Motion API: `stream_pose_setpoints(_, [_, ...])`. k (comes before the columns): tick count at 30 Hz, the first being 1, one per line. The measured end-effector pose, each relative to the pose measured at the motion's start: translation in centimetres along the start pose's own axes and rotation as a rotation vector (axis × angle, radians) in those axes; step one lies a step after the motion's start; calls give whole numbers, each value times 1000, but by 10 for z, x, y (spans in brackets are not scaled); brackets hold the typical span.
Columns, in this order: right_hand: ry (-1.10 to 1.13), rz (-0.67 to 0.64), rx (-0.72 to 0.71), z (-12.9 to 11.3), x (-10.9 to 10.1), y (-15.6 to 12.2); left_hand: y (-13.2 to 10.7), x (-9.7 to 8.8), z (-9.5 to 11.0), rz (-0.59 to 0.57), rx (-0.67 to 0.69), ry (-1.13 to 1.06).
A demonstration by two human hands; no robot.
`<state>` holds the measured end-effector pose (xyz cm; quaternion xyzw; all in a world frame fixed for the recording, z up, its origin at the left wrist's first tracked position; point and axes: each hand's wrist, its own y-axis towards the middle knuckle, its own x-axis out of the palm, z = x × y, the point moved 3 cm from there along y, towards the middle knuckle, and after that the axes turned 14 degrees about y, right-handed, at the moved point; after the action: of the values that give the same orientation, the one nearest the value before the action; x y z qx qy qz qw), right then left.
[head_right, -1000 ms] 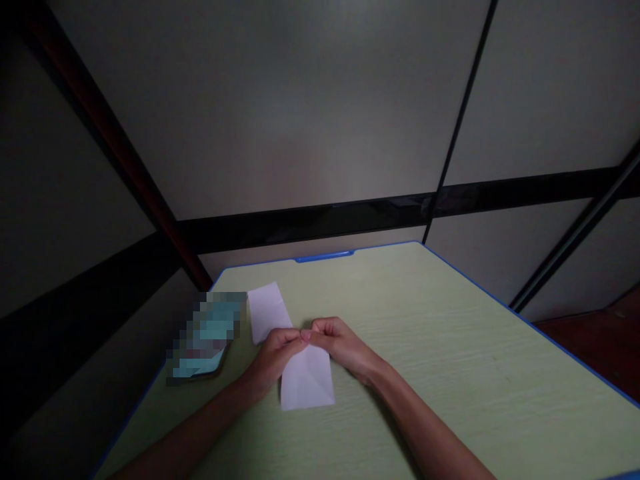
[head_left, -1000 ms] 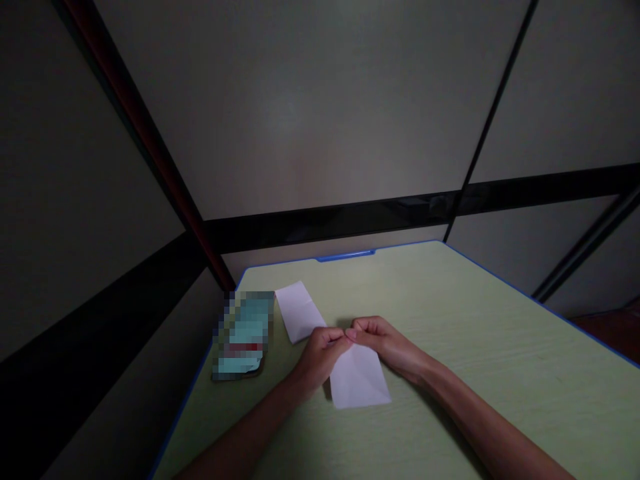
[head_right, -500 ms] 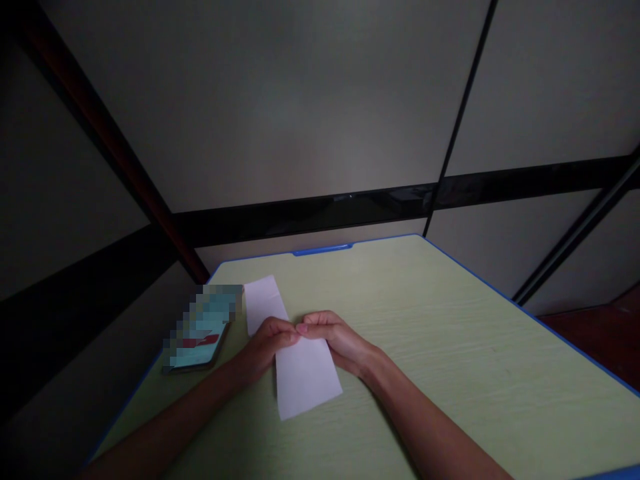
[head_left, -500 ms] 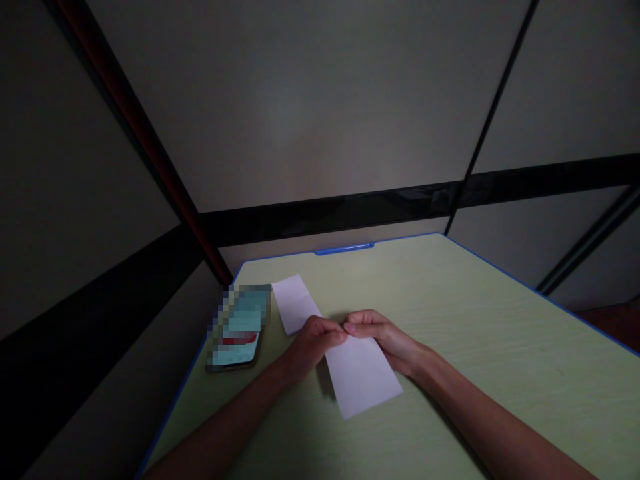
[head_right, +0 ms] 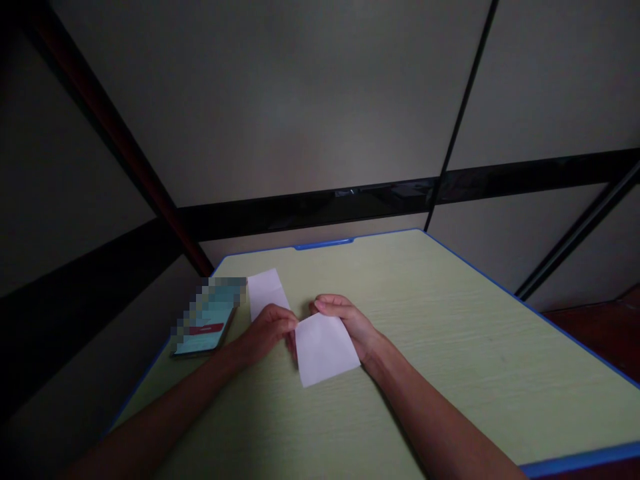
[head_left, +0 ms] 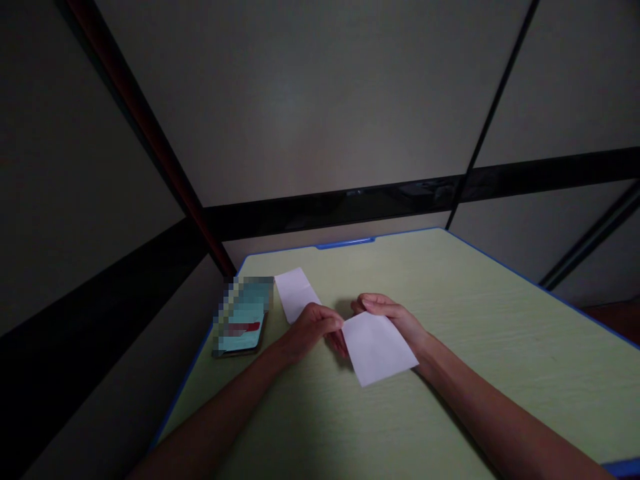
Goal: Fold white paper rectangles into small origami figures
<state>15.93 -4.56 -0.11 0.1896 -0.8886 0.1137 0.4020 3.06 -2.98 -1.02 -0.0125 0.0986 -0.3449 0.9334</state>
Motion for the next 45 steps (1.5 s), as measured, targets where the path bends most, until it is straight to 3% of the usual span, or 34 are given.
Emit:
stream_pose_setpoints(3, [49,33,-88,-8,-1,0,2,-2,-1,2,18,-94])
stream_pose_setpoints(7, [49,240,-236,-12,-7,3,6,-11,2,225,22,-278])
stream_pose_setpoints(10, [-112,260,-288,-5,-7,8,7,-11,2,308,-27,-368])
stream_pose_setpoints(14, [-439,225,-289,5,-6,12,4,-10,-1,381,-54,-109])
stream_pose_setpoints(17, [-575,175,-259,7,-4,12,5,-7,-4,339,-78,82])
stream_pose_setpoints(21, [-652,126,-232,5,-2,11,7,-6,-4,362,-21,232])
stream_pose_setpoints(26, [-682,75,-216,7,0,11,5,-6,1,513,64,411])
stream_pose_setpoints(35, [-684,89,-253,5,-2,14,-3,-14,7,794,86,487])
stream_pose_setpoints(45, [-656,136,-276,2,-2,14,-5,-19,6,848,58,453])
